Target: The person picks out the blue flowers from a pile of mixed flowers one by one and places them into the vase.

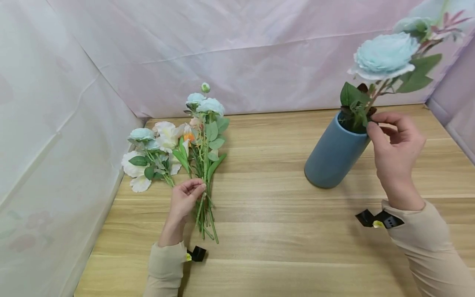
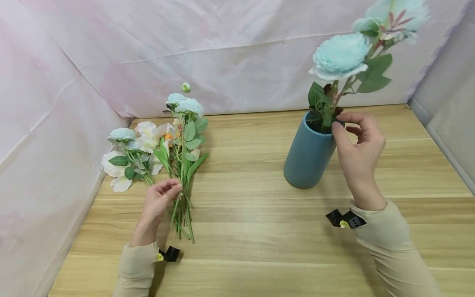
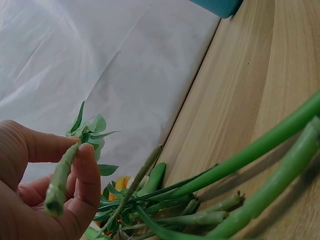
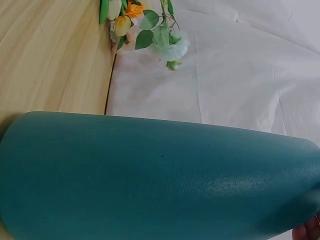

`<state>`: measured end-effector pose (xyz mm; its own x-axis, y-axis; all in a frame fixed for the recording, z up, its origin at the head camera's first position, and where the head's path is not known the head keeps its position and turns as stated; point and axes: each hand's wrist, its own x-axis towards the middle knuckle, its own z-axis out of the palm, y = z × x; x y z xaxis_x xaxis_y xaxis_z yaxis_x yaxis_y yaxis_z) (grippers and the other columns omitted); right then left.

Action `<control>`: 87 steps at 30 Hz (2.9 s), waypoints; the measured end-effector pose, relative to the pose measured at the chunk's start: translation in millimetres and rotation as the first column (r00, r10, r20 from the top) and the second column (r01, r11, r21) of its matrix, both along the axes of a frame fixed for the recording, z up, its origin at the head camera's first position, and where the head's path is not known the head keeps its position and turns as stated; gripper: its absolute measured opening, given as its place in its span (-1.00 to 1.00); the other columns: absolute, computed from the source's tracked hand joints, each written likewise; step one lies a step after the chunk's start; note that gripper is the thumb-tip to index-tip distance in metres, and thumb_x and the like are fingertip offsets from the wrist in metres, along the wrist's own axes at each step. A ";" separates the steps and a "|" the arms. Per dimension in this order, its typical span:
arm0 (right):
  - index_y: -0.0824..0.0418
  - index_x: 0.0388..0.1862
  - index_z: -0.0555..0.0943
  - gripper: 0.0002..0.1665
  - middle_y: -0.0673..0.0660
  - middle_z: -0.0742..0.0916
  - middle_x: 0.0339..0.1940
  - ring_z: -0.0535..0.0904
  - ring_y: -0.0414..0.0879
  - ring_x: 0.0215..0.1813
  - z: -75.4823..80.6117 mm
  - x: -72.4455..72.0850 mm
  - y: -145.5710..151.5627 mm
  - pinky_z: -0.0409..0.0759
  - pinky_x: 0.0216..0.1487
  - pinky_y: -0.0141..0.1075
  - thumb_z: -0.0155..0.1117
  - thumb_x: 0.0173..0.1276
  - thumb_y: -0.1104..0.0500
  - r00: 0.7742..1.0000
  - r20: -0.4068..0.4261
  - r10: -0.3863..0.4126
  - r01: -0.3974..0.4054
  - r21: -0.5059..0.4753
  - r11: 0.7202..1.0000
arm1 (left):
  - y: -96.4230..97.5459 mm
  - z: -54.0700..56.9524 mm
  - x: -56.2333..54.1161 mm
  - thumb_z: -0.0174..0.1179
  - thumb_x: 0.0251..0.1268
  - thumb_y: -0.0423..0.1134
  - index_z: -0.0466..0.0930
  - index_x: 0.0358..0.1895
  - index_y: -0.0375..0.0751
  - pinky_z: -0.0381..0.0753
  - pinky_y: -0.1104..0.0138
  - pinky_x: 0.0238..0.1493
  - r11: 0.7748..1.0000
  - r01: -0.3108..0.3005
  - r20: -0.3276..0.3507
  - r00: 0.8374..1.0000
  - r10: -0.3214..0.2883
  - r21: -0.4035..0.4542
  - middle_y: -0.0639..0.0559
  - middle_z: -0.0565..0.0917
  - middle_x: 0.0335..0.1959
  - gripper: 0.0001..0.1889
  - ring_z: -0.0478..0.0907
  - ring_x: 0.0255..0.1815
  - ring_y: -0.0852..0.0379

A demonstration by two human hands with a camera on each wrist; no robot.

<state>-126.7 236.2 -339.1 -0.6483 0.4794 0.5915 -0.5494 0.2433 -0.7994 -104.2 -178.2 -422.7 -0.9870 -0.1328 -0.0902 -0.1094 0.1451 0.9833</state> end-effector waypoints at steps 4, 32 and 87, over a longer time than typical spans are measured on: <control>0.57 -0.33 0.59 -0.86 0.03 0.67 -0.36 0.55 -0.14 -0.21 0.3 0.0 -0.1 0.40 -0.20 -0.37 0.20 0.15 0.46 1.000 -0.012 0.001 -0.001 -0.017 1.000 | -0.1 -0.7 -0.4 0.15 0.18 -0.58 0.53 -0.23 -0.64 0.51 0.48 -0.57 1.000 -0.001 0.001 1.000 0.001 -0.009 0.15 0.60 -0.62 -0.87 0.48 -0.67 0.27; 0.63 -0.45 0.55 -0.85 0.24 0.69 -0.45 0.57 -0.07 -0.38 11.5 20.9 -42.6 0.54 -0.22 -0.42 0.23 0.01 0.48 0.919 -0.371 0.133 -0.206 -0.163 0.965 | 18.3 2.5 -0.5 0.12 0.18 -0.61 0.47 -0.21 -0.73 0.51 0.51 -0.58 0.996 0.041 -0.107 0.994 -0.032 0.082 0.12 0.58 -0.60 -0.84 0.44 -0.63 0.29; 0.48 -0.21 0.57 -0.82 0.26 0.67 -0.22 0.61 -0.15 -0.13 -37.2 17.5 -106.5 0.59 -0.07 -0.39 0.20 0.19 0.53 0.877 0.114 0.466 -0.478 0.117 0.871 | 92.5 23.7 -2.2 0.08 0.07 -0.72 0.44 -0.35 -0.77 0.57 0.54 -0.51 0.888 0.420 -0.383 0.863 -0.329 0.186 -0.18 0.55 -0.54 -0.92 0.50 -0.57 0.29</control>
